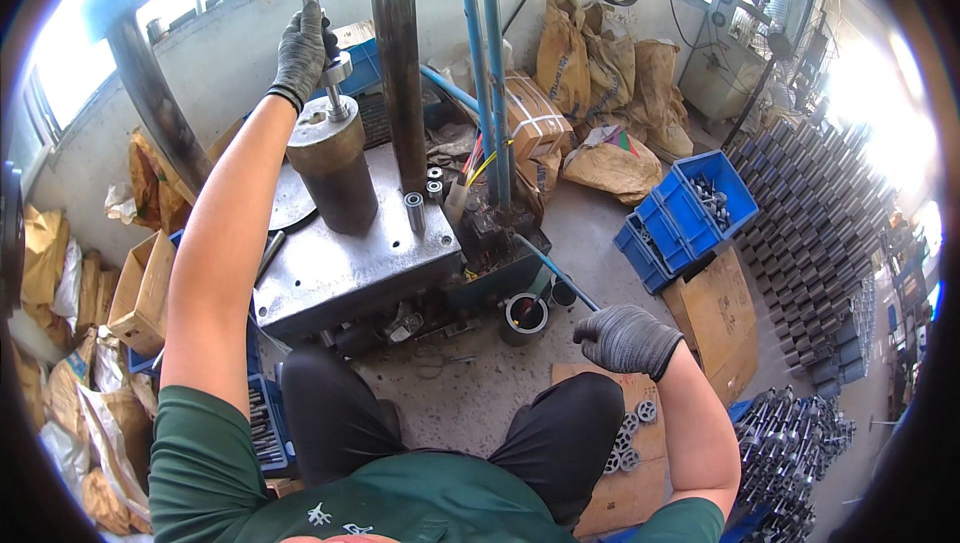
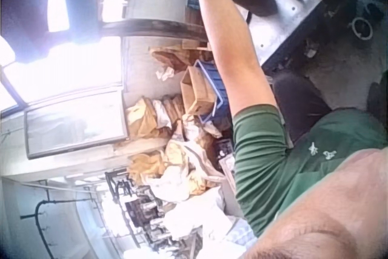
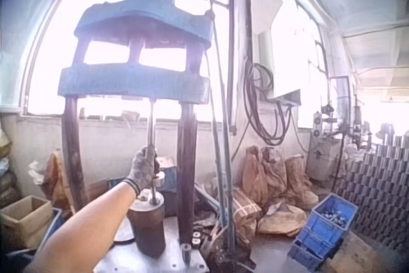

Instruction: Using a hydraulic press to assemble or shape metal components.

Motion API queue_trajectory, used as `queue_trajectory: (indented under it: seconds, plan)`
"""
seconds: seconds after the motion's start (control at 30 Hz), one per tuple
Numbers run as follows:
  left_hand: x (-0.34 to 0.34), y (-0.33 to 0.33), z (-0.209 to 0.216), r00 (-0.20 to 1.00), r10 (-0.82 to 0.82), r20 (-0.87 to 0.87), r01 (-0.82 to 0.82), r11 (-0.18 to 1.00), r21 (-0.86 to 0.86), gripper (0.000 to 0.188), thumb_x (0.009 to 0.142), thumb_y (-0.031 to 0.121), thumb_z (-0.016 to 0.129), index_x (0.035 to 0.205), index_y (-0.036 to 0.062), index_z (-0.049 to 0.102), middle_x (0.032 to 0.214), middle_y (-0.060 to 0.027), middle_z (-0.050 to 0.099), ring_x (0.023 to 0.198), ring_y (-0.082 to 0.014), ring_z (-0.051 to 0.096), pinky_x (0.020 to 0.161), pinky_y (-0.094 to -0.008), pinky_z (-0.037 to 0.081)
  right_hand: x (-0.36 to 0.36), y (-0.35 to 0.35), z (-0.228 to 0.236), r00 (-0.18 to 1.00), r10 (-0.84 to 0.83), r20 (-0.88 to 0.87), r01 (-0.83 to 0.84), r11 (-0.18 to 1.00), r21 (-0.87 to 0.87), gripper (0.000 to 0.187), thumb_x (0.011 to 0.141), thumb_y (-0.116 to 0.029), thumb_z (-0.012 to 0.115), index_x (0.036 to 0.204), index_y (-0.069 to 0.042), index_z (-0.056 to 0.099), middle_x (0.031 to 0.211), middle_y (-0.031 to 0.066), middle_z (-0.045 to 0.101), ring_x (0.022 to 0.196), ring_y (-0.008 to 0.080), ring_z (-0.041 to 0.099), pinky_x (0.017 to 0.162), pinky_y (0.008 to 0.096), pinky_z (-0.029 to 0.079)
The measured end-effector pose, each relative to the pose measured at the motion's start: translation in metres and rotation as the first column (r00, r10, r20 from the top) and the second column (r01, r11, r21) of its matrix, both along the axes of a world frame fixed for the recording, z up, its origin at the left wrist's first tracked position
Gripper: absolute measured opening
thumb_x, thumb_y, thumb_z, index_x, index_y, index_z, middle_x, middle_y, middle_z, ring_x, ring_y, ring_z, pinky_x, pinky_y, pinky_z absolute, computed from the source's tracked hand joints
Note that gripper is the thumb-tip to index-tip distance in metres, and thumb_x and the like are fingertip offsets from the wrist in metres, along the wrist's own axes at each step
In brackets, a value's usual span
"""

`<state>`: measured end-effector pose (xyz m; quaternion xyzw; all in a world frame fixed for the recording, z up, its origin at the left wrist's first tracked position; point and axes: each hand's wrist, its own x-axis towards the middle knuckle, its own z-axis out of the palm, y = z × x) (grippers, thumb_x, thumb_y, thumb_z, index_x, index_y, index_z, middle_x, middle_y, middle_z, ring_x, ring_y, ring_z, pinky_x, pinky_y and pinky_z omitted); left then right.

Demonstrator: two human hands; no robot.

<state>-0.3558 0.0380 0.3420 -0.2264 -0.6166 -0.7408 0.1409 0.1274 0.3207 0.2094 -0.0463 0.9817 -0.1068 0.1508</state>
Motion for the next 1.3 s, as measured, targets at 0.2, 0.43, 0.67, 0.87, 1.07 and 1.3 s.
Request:
queue_trajectory:
  seconds: [0.2,0.43,0.67,0.87,1.07,1.3]
  plan:
    - [0.002,-0.003,0.001,1.000,0.001,0.012,-0.001,1.000,-0.004,0.044,0.103,0.052,0.059,0.095,0.0086,0.057,0.069,-0.0003,0.055,0.057,-0.0112,0.056,0.051,-0.0294,0.051,-0.023,0.004,0.014,0.901,-0.152,-0.407,0.104,0.985,-0.137,0.017,0.091,-0.013,0.067,0.105,-0.006,0.074,0.094,0.0175,0.072,0.089,0.0337,0.071,0.080,0.0398,0.057]
    - [0.006,-0.001,0.000,1.000,0.026,0.012,-0.026,0.999,-0.030,0.047,0.103,0.054,0.058,0.096,0.0076,0.058,0.067,-0.0013,0.056,0.056,-0.0116,0.056,0.051,-0.0291,0.051,-0.142,0.022,0.079,0.229,-0.147,-0.962,0.131,0.984,-0.119,0.010,0.095,-0.012,0.068,0.096,-0.002,0.069,0.090,0.0197,0.070,0.082,0.0388,0.069,0.074,0.0439,0.056]
    - [-0.003,0.002,-0.001,0.999,0.030,-0.015,-0.031,0.998,-0.058,0.056,0.103,0.060,0.051,0.099,0.0046,0.058,0.068,-0.0038,0.058,0.056,-0.0125,0.060,0.051,-0.0299,0.053,-0.167,0.055,0.086,0.275,-0.304,-0.912,0.242,0.940,-0.240,0.026,0.101,-0.024,0.064,0.104,0.001,0.071,0.100,0.0220,0.073,0.090,0.0381,0.071,0.080,0.0439,0.057]
    - [-0.002,-0.007,0.001,1.000,0.020,0.012,-0.019,0.999,-0.051,0.053,0.104,0.057,0.052,0.099,0.0052,0.058,0.065,-0.0028,0.057,0.054,-0.0124,0.057,0.052,-0.0296,0.051,-0.106,0.025,0.056,0.508,-0.192,-0.840,0.146,0.980,-0.135,0.036,0.094,-0.017,0.066,0.127,-0.001,0.064,0.098,0.0230,0.072,0.090,0.0380,0.071,0.083,0.0427,0.057]
    - [-0.002,-0.009,0.000,1.000,0.006,-0.009,-0.007,1.000,-0.028,0.049,0.104,0.055,0.054,0.096,0.0071,0.057,0.064,-0.0012,0.055,0.052,-0.0113,0.054,0.049,-0.0288,0.049,-0.014,-0.001,0.010,0.989,-0.080,-0.127,0.061,0.988,-0.142,0.026,0.090,-0.015,0.067,0.113,-0.004,0.073,0.095,0.0171,0.073,0.091,0.0328,0.072,0.085,0.0413,0.057]
    - [0.012,-0.004,0.004,1.000,0.002,0.005,-0.002,0.998,-0.055,0.049,0.105,0.054,0.051,0.098,0.0067,0.057,0.065,-0.0014,0.055,0.053,-0.0120,0.055,0.051,-0.0298,0.050,0.001,0.001,-0.004,0.976,-0.205,-0.074,0.174,0.937,-0.302,0.024,0.092,-0.010,0.062,0.112,-0.004,0.073,0.099,0.0137,0.075,0.092,0.0282,0.072,0.086,0.0370,0.057]
